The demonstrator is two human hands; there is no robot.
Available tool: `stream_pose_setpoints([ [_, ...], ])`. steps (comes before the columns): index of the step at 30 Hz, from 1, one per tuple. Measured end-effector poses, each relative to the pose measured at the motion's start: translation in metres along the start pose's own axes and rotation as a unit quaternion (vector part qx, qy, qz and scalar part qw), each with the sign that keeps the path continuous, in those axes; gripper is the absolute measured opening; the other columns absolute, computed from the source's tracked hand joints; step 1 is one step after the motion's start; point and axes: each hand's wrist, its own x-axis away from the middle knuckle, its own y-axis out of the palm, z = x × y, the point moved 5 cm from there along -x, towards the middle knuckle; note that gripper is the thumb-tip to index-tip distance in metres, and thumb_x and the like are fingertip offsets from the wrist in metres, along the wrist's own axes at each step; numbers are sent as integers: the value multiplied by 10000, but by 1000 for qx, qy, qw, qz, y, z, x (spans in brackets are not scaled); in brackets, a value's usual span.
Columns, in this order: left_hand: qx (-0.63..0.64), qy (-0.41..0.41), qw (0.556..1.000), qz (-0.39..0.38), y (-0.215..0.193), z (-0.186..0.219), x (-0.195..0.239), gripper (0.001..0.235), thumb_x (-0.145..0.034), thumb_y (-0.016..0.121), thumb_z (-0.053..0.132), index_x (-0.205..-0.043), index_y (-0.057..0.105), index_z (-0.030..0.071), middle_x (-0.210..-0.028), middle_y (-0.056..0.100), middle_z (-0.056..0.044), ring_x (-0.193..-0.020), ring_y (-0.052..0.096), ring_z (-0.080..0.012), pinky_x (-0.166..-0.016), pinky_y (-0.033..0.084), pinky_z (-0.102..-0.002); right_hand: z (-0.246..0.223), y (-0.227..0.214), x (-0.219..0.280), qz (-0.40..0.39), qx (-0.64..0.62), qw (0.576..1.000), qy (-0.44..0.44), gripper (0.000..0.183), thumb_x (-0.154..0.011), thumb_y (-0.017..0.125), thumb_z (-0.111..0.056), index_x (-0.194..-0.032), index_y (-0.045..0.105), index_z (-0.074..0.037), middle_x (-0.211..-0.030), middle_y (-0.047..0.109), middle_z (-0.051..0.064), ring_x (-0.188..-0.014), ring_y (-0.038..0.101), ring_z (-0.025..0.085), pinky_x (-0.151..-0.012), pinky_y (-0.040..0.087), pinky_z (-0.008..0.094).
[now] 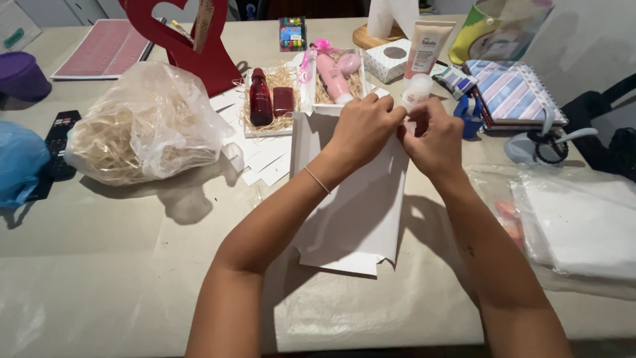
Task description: Assemble a white cardboard gift box by folding and creasing the flaps
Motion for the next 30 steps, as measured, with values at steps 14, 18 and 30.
stream_pose_setpoints([
  [14, -5, -94, 984, -153, 58, -71, 43, 214, -816, 758, 195, -1021, 709, 229, -852, 720, -41, -771, 751, -307, -616, 571, -448, 85, 30, 9, -129, -29, 964, 229, 363, -798, 838, -174, -1146, 743, -206, -893, 756, 54, -767, 695, 150, -689, 581, 276],
  [18, 49, -135, 971, -192, 29, -95, 42, 230, -787, 821, 267, -992, 721, 241, -902, 720, -54, -824, 736, -350, -650, 586, -487, 96, 32, 8, -104, -85, 954, 268, 362, -775, 851, -141, -1124, 755, -171, -824, 719, 42, -722, 645, 86, -659, 576, 230],
  [30, 12, -154, 973, -172, 20, -98, 44, 202, -847, 777, 296, -1005, 658, 253, -908, 684, -1, -861, 738, -276, -689, 623, -453, 61, 27, 10, -215, -197, 898, 329, 605, -836, 840, -111, -1380, 584, -41, -941, 702, 154, -802, 667, 200, -666, 627, 346],
])
